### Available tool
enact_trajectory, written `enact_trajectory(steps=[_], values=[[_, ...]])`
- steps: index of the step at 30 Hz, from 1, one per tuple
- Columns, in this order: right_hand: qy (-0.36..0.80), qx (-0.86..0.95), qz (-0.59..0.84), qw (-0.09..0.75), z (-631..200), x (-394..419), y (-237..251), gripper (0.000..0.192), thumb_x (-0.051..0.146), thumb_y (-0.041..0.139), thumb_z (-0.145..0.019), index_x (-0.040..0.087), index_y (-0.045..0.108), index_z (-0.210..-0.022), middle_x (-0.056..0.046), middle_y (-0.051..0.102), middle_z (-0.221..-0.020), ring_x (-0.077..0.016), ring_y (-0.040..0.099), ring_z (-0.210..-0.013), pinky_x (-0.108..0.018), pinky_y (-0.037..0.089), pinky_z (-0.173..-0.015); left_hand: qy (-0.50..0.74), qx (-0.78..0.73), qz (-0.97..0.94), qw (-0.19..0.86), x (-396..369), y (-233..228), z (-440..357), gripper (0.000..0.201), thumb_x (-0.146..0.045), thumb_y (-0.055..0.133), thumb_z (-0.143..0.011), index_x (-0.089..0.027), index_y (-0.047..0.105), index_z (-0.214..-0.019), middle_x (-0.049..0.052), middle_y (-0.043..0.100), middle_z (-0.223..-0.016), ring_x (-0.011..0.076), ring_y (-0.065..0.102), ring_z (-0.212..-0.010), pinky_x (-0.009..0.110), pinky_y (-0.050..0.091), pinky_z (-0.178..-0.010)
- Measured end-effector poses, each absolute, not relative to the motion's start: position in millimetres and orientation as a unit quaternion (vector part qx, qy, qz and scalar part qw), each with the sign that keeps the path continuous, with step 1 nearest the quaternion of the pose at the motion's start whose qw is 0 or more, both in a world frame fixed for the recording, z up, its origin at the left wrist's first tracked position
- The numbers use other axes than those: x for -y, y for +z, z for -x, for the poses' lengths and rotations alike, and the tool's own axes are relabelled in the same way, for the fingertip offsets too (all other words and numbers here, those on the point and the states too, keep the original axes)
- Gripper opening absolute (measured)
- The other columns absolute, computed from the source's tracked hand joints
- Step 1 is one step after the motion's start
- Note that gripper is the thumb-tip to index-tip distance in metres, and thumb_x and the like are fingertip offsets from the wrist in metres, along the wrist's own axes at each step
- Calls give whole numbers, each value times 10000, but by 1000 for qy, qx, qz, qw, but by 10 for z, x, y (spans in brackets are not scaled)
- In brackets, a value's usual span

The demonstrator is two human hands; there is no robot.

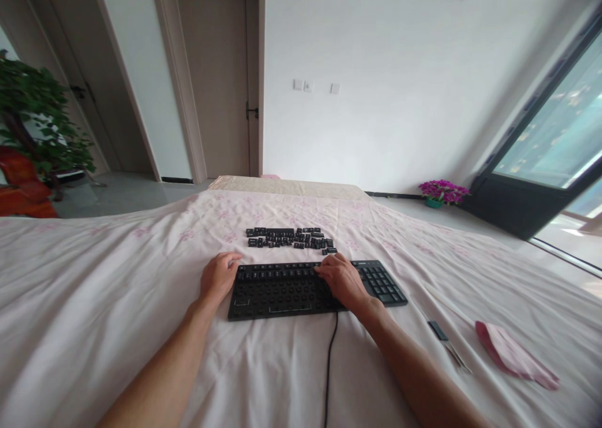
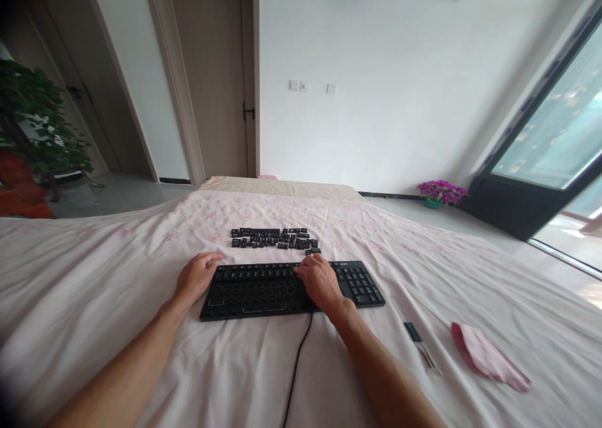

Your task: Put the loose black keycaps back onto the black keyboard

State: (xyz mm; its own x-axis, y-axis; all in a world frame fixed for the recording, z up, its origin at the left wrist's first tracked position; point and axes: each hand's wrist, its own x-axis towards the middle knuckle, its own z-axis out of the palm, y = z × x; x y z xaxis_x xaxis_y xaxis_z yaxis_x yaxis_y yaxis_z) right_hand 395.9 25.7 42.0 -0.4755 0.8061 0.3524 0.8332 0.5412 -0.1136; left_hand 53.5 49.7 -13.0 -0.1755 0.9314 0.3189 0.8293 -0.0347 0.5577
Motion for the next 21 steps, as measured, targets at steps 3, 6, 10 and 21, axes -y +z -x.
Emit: enact_trajectory(steps=[3, 6, 10, 21], values=[[-56, 852, 493, 164, -3957, -175, 419, 326, 165, 450, -930, 297, 715, -1066, -43, 644, -1015, -187, 493, -955, -292, 395, -838, 334, -689, -639, 75, -497, -127, -536, 310, -217, 459, -840, -233, 725, -998, 18, 696, -1151, 177, 611, -1077, 250, 427, -933], [-63, 849, 502, 152, -3963, -83, 436, 453, 65, 470, -842, 317, 675, -1158, -37, 605, -1166, -205, 457, -1060, -317, 369, -897, 333, -689, -639, 74, -496, -126, -534, 311, -221, 461, -837, -233, 725, -999, 18, 696, -1153, 180, 610, -1083, 252, 430, -933], [-62, 848, 506, 142, -3975, 1, 434, 586, 19, 478, -755, 329, 636, -1226, -26, 554, -1283, -225, 408, -1152, -363, 315, -980, 333, -689, -639, 77, -484, -115, -535, 312, -221, 458, -836, -232, 728, -991, 19, 699, -1152, 182, 615, -1074, 255, 435, -926], [-54, 770, 608, 186, -4211, -574, 558, 262, 279, 533, -900, 344, 735, -1053, -6, 674, -1103, -218, 485, -1031, -321, 345, -867, 332, -691, -637, 79, -490, -105, -545, 302, -217, 470, -827, -234, 729, -981, 26, 703, -1144, 187, 618, -1069, 259, 436, -930]])
